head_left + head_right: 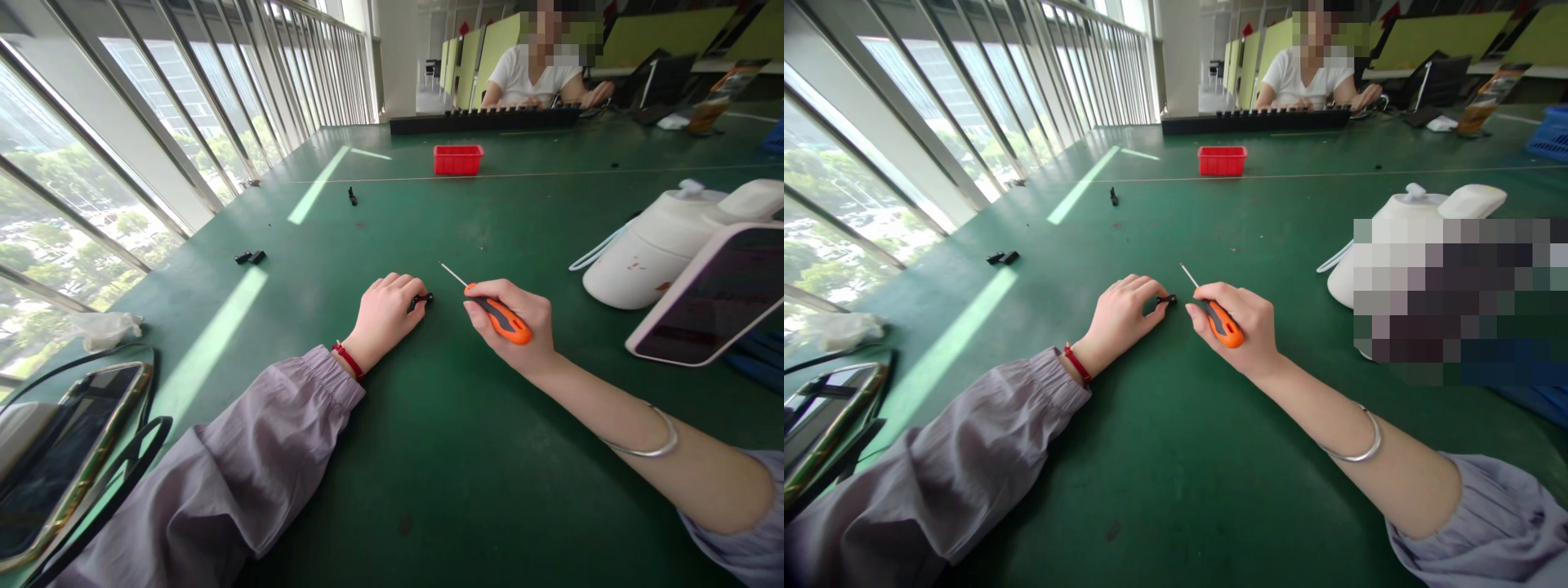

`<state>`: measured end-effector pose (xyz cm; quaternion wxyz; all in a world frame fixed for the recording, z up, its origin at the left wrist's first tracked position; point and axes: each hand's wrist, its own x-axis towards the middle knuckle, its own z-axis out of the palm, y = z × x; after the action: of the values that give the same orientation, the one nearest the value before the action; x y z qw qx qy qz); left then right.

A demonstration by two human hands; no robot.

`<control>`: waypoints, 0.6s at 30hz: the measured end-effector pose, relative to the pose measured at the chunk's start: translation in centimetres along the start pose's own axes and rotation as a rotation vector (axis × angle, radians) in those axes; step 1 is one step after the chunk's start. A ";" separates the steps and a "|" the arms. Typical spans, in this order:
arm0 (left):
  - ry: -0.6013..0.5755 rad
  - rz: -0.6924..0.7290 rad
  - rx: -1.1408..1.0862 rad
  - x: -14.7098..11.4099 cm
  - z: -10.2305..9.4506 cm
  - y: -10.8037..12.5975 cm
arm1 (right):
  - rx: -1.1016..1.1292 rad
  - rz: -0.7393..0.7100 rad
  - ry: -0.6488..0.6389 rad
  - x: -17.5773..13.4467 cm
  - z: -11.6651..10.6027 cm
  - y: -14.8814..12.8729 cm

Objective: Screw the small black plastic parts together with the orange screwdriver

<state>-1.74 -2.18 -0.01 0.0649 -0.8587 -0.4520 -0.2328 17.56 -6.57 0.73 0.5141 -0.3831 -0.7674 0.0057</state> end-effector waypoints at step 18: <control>0.100 0.202 -0.091 -0.5 -0.2 1.5 | 0.099 0.261 -0.357 -0.1 0.9 1.8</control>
<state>-0.85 -3.44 0.06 0.0714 -0.8892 -0.3482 -0.2881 17.91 -5.03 -0.46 0.3831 -0.4462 -0.7891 0.1774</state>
